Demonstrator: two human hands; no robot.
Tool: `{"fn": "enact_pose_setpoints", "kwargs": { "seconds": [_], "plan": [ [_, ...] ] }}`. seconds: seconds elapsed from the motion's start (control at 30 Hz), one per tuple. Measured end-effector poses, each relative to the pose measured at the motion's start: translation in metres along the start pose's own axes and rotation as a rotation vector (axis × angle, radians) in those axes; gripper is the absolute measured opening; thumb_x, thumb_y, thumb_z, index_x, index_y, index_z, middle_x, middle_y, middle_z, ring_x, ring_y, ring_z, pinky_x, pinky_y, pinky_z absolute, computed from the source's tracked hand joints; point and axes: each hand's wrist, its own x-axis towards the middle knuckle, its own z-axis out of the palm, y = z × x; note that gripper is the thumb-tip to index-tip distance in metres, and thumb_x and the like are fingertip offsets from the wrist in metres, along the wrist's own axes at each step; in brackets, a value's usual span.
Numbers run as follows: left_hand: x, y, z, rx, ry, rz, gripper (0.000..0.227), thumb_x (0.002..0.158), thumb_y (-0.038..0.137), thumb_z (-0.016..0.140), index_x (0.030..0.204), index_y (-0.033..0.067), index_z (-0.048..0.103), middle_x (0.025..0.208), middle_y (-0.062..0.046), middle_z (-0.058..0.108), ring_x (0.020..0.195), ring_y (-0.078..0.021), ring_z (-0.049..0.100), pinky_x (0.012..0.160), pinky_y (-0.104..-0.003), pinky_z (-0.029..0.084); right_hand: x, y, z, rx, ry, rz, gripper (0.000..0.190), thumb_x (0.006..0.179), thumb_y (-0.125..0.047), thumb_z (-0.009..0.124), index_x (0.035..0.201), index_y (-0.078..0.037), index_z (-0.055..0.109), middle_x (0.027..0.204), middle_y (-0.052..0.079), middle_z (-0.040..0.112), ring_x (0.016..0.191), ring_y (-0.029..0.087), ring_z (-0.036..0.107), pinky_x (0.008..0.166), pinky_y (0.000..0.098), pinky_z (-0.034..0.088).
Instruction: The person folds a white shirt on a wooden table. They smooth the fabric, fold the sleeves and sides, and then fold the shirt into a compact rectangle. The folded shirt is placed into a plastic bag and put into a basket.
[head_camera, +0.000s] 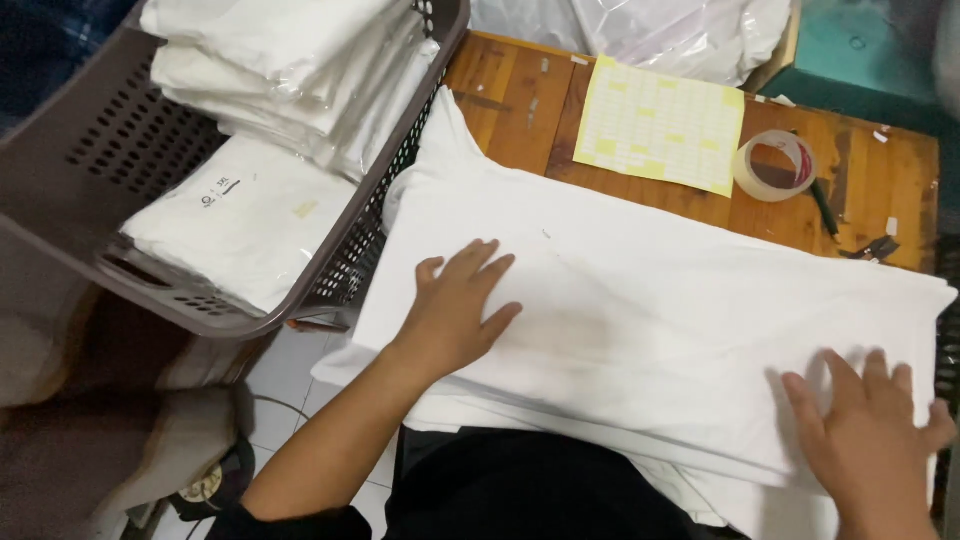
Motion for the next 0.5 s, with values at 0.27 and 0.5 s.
{"fn": "enact_pose_setpoints", "kwargs": {
  "seconds": [0.27, 0.5],
  "plan": [
    [-0.036, -0.013, -0.023, -0.022, 0.167, -0.114, 0.039, 0.082, 0.03, 0.052, 0.113, 0.0064, 0.051, 0.123, -0.017, 0.043, 0.119, -0.0303, 0.036, 0.086, -0.048, 0.024, 0.032, -0.179, -0.052, 0.291, 0.168, -0.616, 0.042, 0.08, -0.041, 0.05, 0.115, -0.018, 0.053, 0.12, 0.006, 0.053, 0.116, 0.022, 0.044, 0.09, 0.0425, 0.025],
    [-0.059, -0.048, 0.015, -0.024, 0.811, -0.121, 0.008, 0.078, 0.02, 0.057, 0.082, 0.0143, 0.063, 0.076, 0.001, 0.058, 0.078, -0.017, 0.056, 0.069, -0.03, 0.033, 0.068, -0.26, -0.064, 0.252, -0.062, -0.735, 0.043, 0.081, -0.038, 0.052, 0.119, -0.017, 0.05, 0.12, 0.009, 0.051, 0.117, 0.023, 0.043, 0.094, 0.0433, 0.03]
  ]
}}
